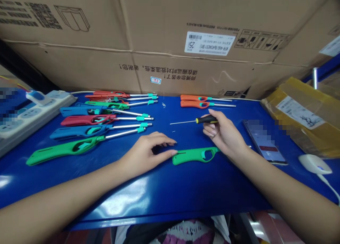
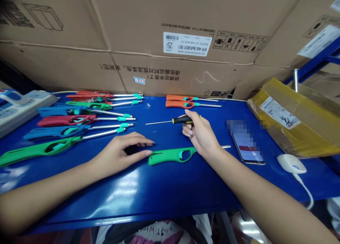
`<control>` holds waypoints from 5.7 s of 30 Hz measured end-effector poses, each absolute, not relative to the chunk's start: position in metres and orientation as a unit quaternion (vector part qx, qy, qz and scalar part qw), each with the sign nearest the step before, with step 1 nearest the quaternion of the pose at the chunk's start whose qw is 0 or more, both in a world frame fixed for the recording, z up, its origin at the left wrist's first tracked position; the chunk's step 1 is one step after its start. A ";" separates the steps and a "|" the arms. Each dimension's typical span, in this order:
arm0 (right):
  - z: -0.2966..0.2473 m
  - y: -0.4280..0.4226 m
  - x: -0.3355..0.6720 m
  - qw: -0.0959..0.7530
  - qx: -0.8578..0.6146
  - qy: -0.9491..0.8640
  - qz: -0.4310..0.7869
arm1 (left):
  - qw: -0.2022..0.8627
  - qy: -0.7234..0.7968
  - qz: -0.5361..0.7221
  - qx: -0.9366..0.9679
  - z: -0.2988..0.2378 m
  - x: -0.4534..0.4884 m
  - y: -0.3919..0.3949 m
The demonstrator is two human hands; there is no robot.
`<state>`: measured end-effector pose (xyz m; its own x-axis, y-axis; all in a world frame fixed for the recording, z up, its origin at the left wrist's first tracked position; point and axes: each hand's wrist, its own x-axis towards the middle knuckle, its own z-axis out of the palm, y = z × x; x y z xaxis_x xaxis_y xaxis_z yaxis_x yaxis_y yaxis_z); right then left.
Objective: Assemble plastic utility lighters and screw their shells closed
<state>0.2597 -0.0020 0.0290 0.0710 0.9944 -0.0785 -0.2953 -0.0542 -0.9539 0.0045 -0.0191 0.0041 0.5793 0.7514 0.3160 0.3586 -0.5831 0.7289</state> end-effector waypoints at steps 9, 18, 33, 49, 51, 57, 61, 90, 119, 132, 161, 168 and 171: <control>0.025 0.001 0.267 0.553 -0.523 -0.470 0.447 | 0.284 0.387 0.334 0.811 0.003 0.003 -0.013; 0.025 -0.008 0.258 0.475 -0.527 -0.542 0.451 | 0.240 0.430 0.340 0.801 0.003 -0.001 -0.008; 0.025 -0.004 0.261 0.543 -0.458 -0.444 0.546 | 0.262 0.360 0.358 0.820 0.003 -0.001 -0.010; 0.028 -0.006 0.260 0.541 -0.463 -0.429 0.556 | 0.275 0.378 0.384 0.797 0.007 0.000 -0.013; 0.028 -0.006 0.260 0.544 -0.465 -0.428 0.552 | 0.276 0.375 0.389 0.795 0.007 0.000 -0.013; 0.026 -0.007 0.259 0.535 -0.460 -0.439 0.557 | 0.268 0.368 0.396 0.797 0.006 0.001 -0.014; 0.026 -0.009 0.257 0.527 -0.457 -0.447 0.560 | 0.266 0.364 0.396 0.800 0.009 0.001 -0.016; 0.030 -0.013 0.253 0.543 -0.437 -0.466 0.545 | 0.176 0.284 0.326 0.885 0.008 -0.001 -0.018; 0.028 -0.016 0.247 0.561 -0.448 -0.465 0.518 | 0.120 0.308 0.321 0.887 0.007 -0.002 -0.019; 0.035 -0.017 0.253 0.514 -0.396 -0.469 0.599 | 0.109 0.319 0.312 0.888 0.005 -0.002 -0.017; 0.040 -0.027 0.260 0.507 -0.285 -0.580 0.571 | 0.150 0.307 0.330 0.880 0.004 -0.003 -0.017; 0.038 -0.028 0.253 0.512 -0.306 -0.616 0.514 | 0.167 0.307 0.331 0.877 0.007 0.000 -0.019; 0.045 -0.024 0.247 0.537 -0.311 -0.635 0.460 | 0.175 0.315 0.324 0.875 0.008 0.001 -0.020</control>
